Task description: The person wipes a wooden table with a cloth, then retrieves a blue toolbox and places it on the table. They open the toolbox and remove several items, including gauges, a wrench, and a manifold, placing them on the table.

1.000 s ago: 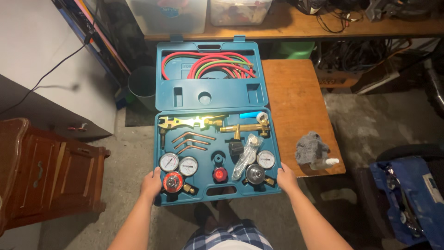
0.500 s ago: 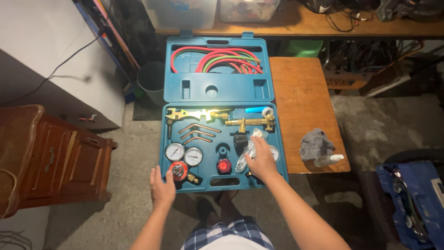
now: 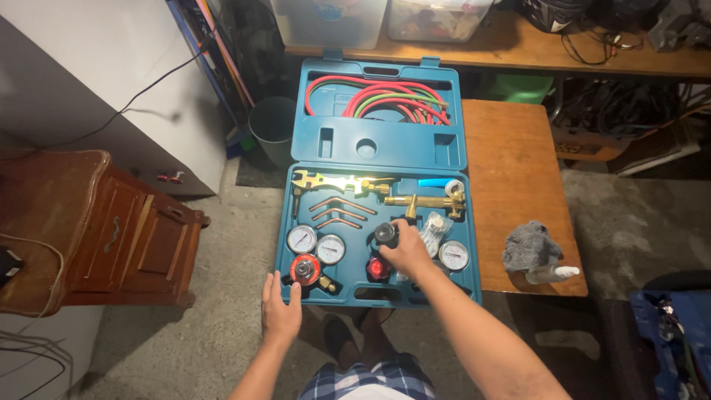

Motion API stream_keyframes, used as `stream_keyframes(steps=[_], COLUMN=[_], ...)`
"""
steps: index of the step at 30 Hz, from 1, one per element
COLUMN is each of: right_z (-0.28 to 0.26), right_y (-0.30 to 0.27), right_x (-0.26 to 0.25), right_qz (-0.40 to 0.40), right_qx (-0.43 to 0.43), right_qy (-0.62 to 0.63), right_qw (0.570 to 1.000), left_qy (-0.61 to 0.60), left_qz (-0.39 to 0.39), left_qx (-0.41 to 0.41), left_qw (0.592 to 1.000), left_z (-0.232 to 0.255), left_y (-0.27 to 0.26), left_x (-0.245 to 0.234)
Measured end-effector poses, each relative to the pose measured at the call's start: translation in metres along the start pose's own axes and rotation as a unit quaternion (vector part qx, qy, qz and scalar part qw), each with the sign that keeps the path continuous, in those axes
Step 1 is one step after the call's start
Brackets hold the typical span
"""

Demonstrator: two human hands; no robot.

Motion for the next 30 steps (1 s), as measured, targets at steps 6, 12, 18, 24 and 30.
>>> stream_keyframes(steps=[6,12,18,24,30], right_z=[-0.008,0.007,0.013,0.004,0.019], right_y=[-0.006,0.002,0.004,-0.027,-0.087], right_x=[0.017,0.03,0.037,0.016,-0.029], right_qz=[0.046,0.019,0.042,0.077,0.191], right_qx=[-0.09,-0.071,-0.084,-0.071,-0.055], right_qy=[0.037,0.012,-0.019,0.028,0.066], right_qw=[0.994,0.997,0.995,0.994,0.978], left_qy=[-0.017,-0.003,-0.004,-0.003,0.013], left_qz=[0.0,-0.021,-0.028,-0.023,-0.04], left_qx=[0.0,-0.021,-0.017,0.055,0.172], left_qw=[1.0,1.0,0.999,0.998,0.984], left_z=[0.004,0.015,0.033,0.064,0.106], left_y=[0.002,0.002,0.004,0.007,-0.001], left_x=[0.002,-0.004,-0.012,-0.011,-0.006])
Point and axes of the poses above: each hand's wrist, its own y-axis towards the middle knuckle, its own x-axis out of the palm, z = x × y, the point moved 2 cm from there along y, towards the middle knuckle, and after that the axes turned 2 degrees about -y, right-handed, at the moved point
